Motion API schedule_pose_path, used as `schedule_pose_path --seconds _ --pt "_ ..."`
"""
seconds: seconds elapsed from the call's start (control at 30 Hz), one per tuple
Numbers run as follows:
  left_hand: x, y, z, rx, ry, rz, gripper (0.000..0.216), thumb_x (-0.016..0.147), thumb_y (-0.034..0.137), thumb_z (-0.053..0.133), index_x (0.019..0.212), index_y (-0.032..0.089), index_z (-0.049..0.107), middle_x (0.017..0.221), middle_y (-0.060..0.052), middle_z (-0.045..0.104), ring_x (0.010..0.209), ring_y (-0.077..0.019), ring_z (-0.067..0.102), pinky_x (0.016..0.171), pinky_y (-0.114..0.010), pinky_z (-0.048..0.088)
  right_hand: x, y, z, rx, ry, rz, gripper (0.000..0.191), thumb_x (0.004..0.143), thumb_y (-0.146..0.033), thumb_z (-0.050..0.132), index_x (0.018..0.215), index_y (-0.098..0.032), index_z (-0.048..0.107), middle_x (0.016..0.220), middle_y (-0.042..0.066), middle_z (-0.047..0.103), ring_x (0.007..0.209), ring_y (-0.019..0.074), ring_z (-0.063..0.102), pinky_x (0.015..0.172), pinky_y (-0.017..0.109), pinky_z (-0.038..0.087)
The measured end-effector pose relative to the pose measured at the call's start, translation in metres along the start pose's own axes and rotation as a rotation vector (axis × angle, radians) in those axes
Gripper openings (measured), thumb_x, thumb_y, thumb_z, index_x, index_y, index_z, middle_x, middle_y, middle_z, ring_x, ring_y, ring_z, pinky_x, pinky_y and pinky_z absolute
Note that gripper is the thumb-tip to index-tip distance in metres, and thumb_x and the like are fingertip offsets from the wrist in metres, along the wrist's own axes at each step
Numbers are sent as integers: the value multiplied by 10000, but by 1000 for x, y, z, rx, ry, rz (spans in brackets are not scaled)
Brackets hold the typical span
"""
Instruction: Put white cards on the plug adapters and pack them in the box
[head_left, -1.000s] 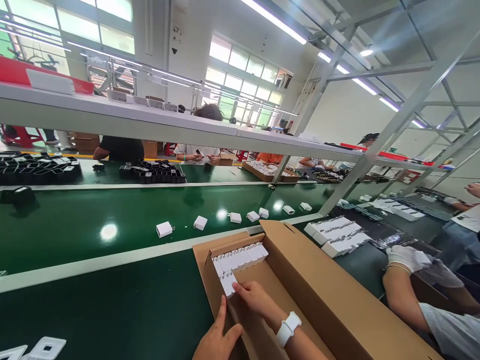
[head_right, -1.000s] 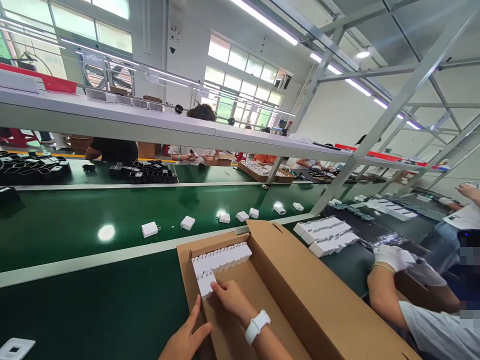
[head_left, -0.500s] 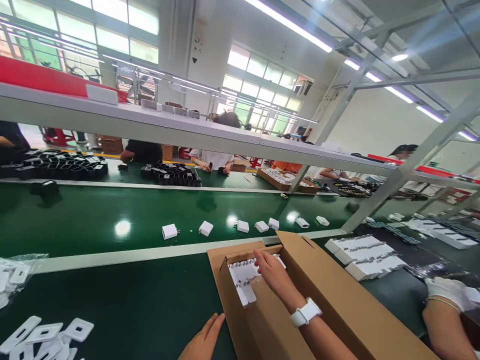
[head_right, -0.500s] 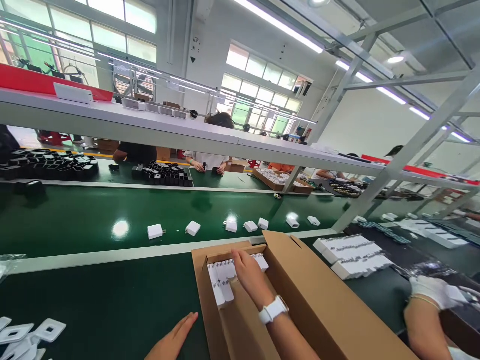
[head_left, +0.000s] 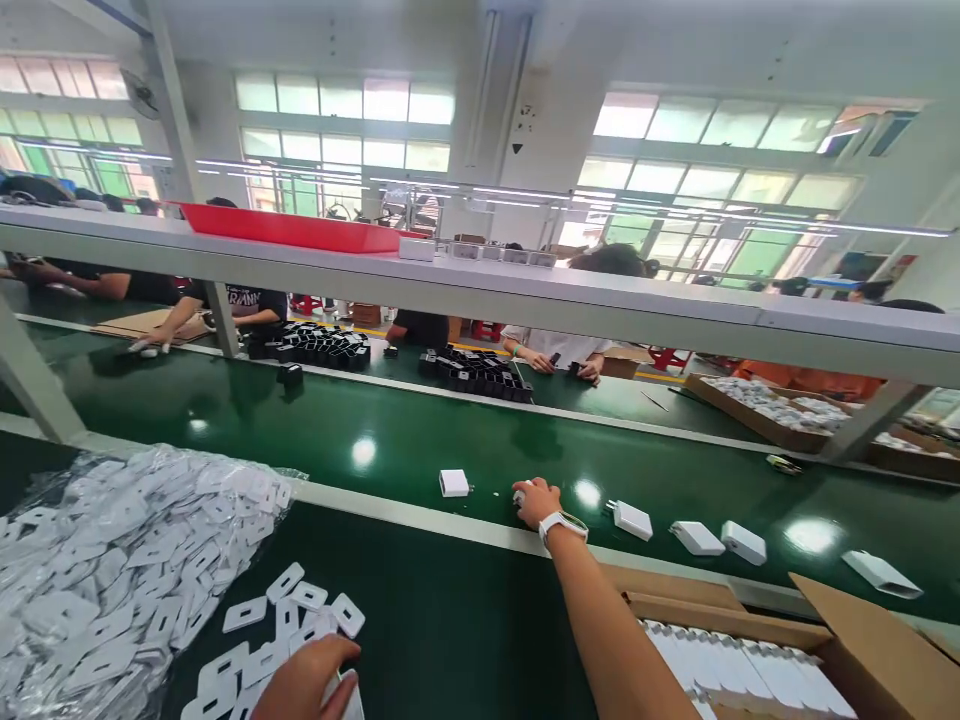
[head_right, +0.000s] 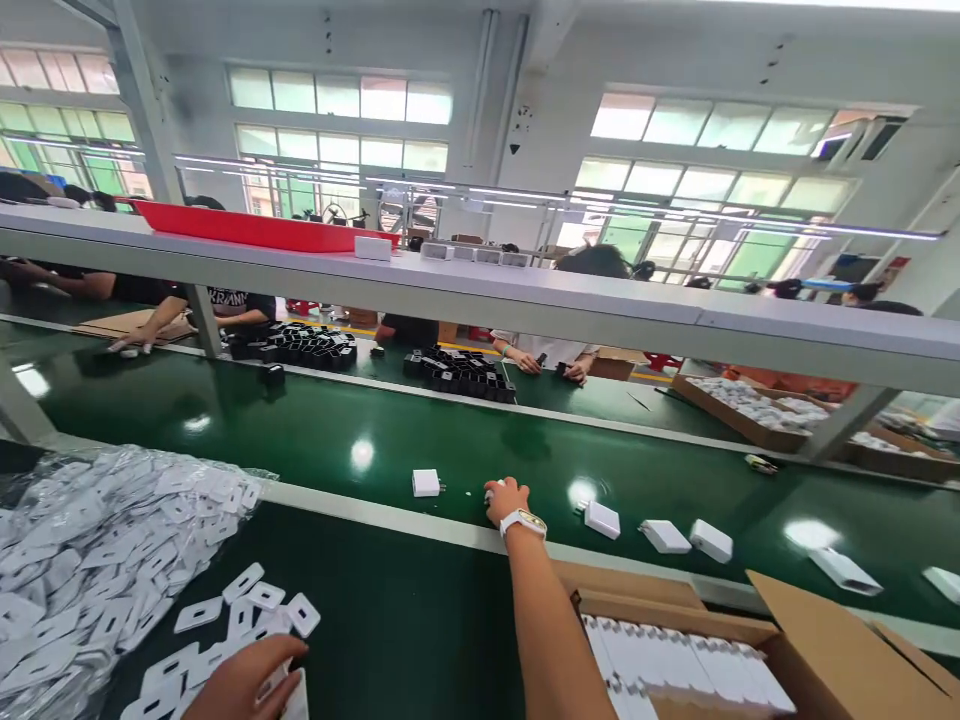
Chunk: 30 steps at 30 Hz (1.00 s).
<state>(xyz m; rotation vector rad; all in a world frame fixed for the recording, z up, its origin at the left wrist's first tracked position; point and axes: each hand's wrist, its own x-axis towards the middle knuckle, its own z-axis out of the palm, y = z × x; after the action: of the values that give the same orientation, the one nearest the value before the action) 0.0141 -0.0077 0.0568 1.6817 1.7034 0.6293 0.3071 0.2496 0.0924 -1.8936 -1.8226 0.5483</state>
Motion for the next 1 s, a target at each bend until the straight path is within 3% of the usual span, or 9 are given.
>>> schedule_pose_path --seconds 0.1,0.23,0.37,0.47,0.53,0.6,0.7,0.83,1.0 --pt "13 -4 -29 120 122 -115 367 892 257 401 1094 121 676 1127 -158 694 1056 -298 636 903 -383 481 6 7 10 69 48 61 234 878 -298 598 1056 -148 608 1177 71 599 1090 224 567 933 462 470" --pt "40 -2 -33 116 84 -50 393 768 97 538 1138 141 663 1265 -139 621 1210 -298 526 1031 -401 362 -6 9 16 250 192 189 262 874 -289 600 1095 -147 582 1138 69 604 1035 215 587 894 447 492" --pt "62 2 -31 27 14 -36 270 631 -14 573 746 168 736 954 -95 707 1003 -309 621 932 -410 406 -38 -14 24 576 318 244 393 891 -315 540 1233 -146 447 1128 90 604 894 175 638 785 363 552" --pt "73 2 -30 -121 15 -78 103 615 76 641 555 159 629 756 -72 650 835 -305 641 830 -423 449 -87 -42 35 831 256 154 492 827 -395 554 1223 -127 439 1122 110 636 944 201 658 784 332 578" --pt "76 3 -23 -293 28 -88 92 715 237 615 656 167 605 801 -78 647 834 -286 648 791 -407 480 -127 -60 44 949 145 96 555 724 -467 642 1147 -124 533 1060 113 686 941 256 673 761 374 592" --pt "74 4 -12 -510 23 -98 246 815 403 496 844 171 573 930 -110 669 866 -262 670 765 -385 518 -166 -73 55 1045 35 86 579 659 -490 708 1099 -132 591 1012 119 717 900 286 688 716 396 598" --pt "65 10 11 -802 -7 -121 466 819 562 442 1060 167 498 1075 -151 681 912 -248 690 784 -376 548 -206 -83 73 1175 -68 128 549 620 -458 775 1047 -142 637 998 119 732 906 280 691 765 374 586" --pt "49 20 34 -1102 -7 -126 656 778 665 521 1216 178 491 1209 -150 658 1105 -262 625 946 -384 494 -225 -81 95 1185 -74 168 502 657 -439 766 1037 -133 647 1056 137 726 975 286 684 857 364 561" --pt "40 26 47 -1514 43 -196 651 626 680 702 1081 216 656 1210 -111 674 1191 -297 565 1055 -425 406 -232 -73 107 1125 39 217 522 673 -452 751 1062 -119 651 1052 138 730 987 293 685 858 358 570"
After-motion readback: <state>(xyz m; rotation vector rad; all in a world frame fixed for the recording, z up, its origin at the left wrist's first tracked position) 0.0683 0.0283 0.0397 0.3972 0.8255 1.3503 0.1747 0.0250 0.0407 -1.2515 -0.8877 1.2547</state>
